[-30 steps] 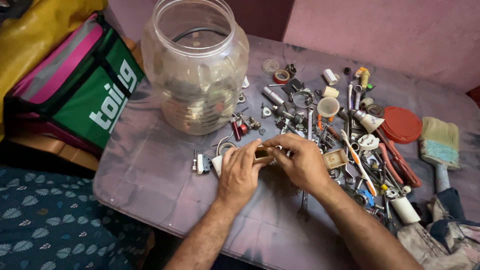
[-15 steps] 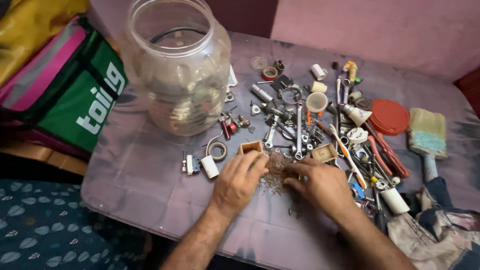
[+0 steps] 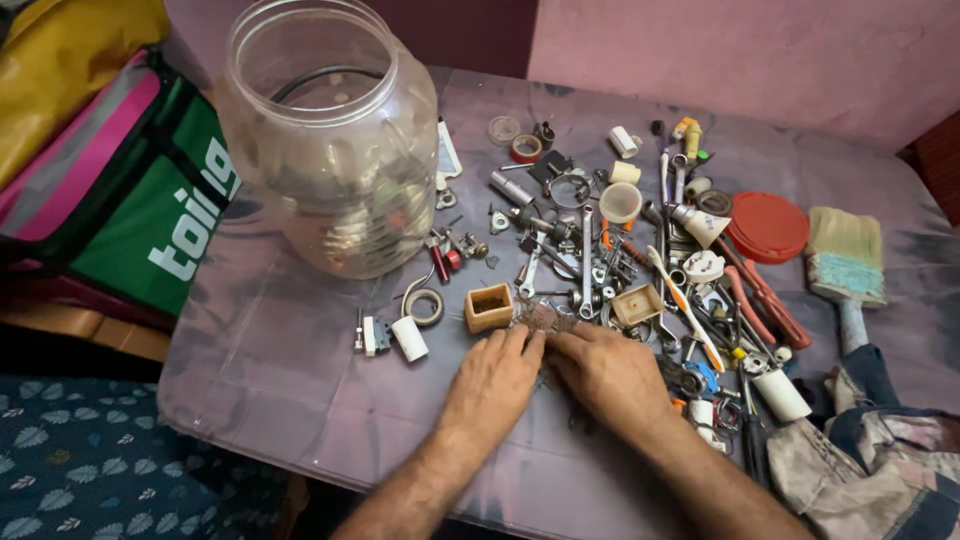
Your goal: The person sorts various small hardware components from a large pile on a bed, placing them into small wooden boxes and a large plastic jar.
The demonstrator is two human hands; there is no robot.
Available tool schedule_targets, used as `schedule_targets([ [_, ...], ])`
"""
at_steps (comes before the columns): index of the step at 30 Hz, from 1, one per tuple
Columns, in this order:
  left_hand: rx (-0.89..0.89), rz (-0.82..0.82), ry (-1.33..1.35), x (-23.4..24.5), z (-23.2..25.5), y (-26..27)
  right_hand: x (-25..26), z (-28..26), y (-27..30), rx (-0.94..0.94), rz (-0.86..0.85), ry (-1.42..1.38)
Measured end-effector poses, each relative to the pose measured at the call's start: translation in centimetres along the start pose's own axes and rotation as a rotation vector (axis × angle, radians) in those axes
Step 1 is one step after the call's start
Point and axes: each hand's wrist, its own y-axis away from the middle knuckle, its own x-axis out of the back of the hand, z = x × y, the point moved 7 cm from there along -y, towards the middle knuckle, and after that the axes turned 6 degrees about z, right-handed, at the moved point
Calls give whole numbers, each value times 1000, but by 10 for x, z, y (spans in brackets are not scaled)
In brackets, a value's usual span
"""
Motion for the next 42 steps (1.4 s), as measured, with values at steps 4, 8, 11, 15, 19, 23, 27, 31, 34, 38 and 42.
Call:
schedule_targets([
  [4,57,-71,-81,-9,-4,-4,7,3,0,7,62,-57],
  [8,62,-100,-35,-15,-6,-7,-1,6,2,12,57,-55],
  [11,90,-78,2,-16,-9,-9,-6,10,2,13,56,-64],
  [15,61,-11,71,-13,-8,-7,-5,10,5,24,78,-78],
  [19,69,-54,87,-21,-11,-7,-4,8,5,20,82,-78],
  [23,82,-70,98,-26,-14,-5,-3,13,4,-69,42,-99],
  [27,109,-71,129,-23,-15,-3,4,13,4,-91,71,-143],
  [31,187,-5,252,-12,-16,-3,4,8,4,-35,84,-173],
  [34,253,30,323,-4,-18,-3,-5,16,5,-127,12,-114],
  [38,345,76,415,3,-24,-1,-9,22,6,-152,1,-123],
  [42,348,183,500,18,-26,-2,-5,22,7,-147,60,-199],
])
